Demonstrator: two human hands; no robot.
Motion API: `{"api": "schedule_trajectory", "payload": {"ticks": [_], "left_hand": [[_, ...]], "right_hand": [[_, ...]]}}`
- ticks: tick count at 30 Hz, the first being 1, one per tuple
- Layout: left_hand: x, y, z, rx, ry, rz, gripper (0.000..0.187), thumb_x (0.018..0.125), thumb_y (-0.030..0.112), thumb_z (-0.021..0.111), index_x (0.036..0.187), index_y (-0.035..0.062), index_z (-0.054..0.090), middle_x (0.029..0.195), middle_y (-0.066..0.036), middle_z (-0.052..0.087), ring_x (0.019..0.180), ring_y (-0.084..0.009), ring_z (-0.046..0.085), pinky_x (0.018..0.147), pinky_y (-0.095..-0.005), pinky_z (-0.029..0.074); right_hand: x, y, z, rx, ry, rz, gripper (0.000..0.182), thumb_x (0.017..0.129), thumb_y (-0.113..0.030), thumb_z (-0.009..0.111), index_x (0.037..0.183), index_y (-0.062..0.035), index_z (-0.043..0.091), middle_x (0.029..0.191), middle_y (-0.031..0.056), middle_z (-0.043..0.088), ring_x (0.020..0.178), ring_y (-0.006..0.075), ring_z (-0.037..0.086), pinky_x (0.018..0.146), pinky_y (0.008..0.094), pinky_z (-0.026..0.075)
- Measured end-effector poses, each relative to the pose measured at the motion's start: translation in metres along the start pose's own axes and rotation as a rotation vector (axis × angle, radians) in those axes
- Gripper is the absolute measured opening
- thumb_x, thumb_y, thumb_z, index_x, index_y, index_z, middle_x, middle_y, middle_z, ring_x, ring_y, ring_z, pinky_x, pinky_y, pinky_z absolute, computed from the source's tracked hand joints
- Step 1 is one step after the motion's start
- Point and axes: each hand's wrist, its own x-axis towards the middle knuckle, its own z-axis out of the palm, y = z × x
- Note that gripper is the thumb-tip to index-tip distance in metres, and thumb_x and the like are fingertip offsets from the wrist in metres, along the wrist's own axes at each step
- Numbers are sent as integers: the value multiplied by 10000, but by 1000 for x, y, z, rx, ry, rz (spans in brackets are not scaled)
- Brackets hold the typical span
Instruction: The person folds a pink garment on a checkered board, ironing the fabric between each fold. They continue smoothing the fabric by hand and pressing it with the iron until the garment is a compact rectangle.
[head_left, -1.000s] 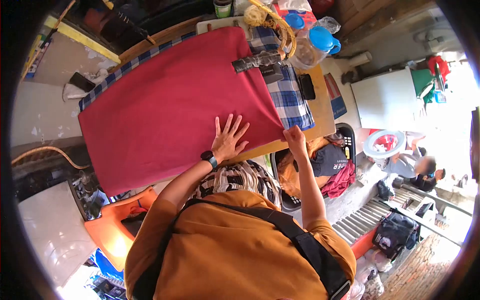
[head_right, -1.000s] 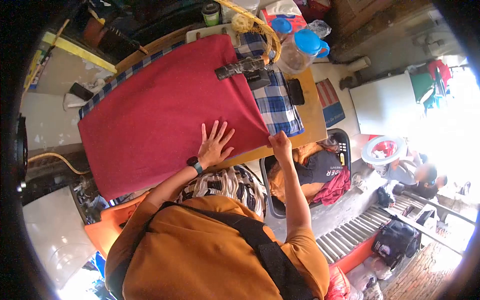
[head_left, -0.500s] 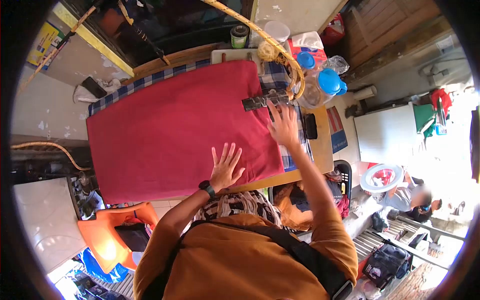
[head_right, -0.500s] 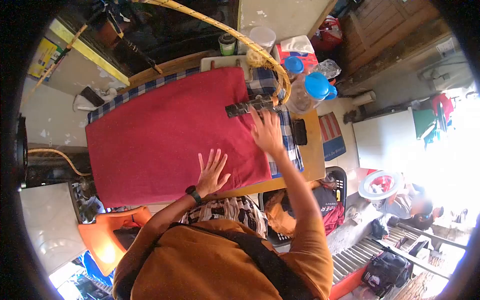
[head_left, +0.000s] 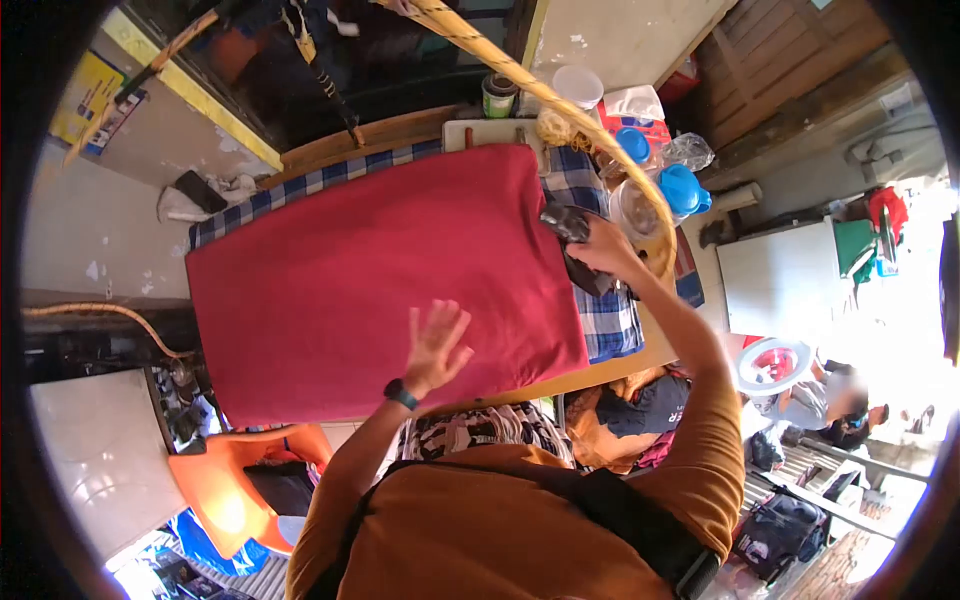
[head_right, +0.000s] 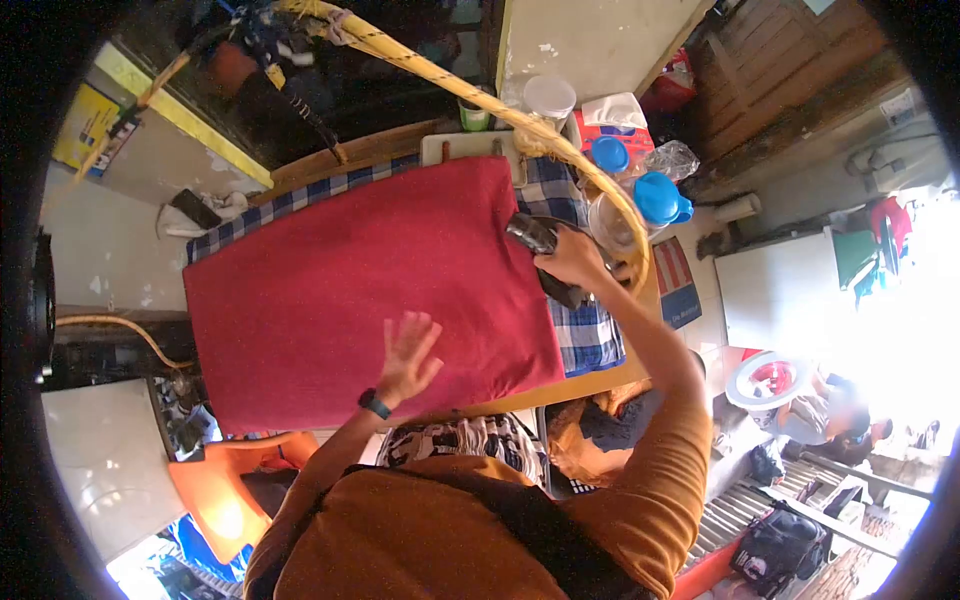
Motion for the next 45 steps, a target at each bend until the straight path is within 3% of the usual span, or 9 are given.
{"api": "schedule_trajectory", "payload": {"ticks": [4,10,14,20,22,24,34,38,45], "left_hand": [[40,-64,-38,-36,231,-91,494,933,292,507,1395,152,399,1509,-85,274,1415,-316,179,1139,-541,85],[233,-53,-58,28,187,329,431,877,58,484,1304,114,492,1393,-125,423,1312,-321,356,1071,-484,295],[344,-46,-5,112,188,355,387,916,227,513,1292,135,526,1341,-156,430,1221,-335,416,1007,-475,352],[400,-63,26,314,104,596,174,862,331,587,898,162,602,892,-30,590,948,-231,531,900,-459,335],[387,-61,22,73,3,187,163,874,316,576,871,153,559,868,-33,596,896,-234,548,861,-456,348],[380,-55,11,64,368,303,167,884,295,578,943,145,534,911,-67,601,927,-258,545,825,-478,371],[152,-121,-48,341,500,-216,308,938,261,514,1222,141,514,1306,-87,492,1278,-276,408,1073,-589,189],[25,-150,-64,533,367,-707,483,957,365,448,1375,129,397,1459,-132,342,1386,-311,251,1052,-669,115],[-281,-257,-49,392,573,-1763,669,955,564,307,1456,121,285,1506,-172,244,1411,-356,164,1072,-655,52]], "right_hand": [[-79,-15,-19,12,288,102,791,620,-322,698,1289,24,458,1029,291,626,991,396,611,876,444,480],[-131,-53,46,-65,-28,107,777,612,-407,729,1267,-55,501,867,239,649,871,401,639,806,436,511],[-136,-82,105,-46,-311,71,824,682,-466,711,1343,-52,445,792,264,638,801,388,653,704,470,531],[-99,-54,110,71,114,184,670,715,-417,675,1254,-45,531,786,251,649,779,380,660,698,452,530],[-72,-36,94,152,244,265,651,710,-387,683,1228,-21,535,816,253,653,804,385,656,713,461,525],[-50,-31,77,169,294,359,666,696,-352,695,1228,10,524,870,252,657,846,387,650,749,462,518],[90,-95,20,409,108,12,492,676,-338,649,940,75,605,584,169,630,616,316,664,683,404,540],[125,-122,28,124,0,42,401,697,-381,612,645,17,637,512,129,609,571,275,661,659,389,547],[140,-85,25,120,144,137,373,730,-356,628,712,17,627,530,115,613,501,235,640,546,356,523]]}}
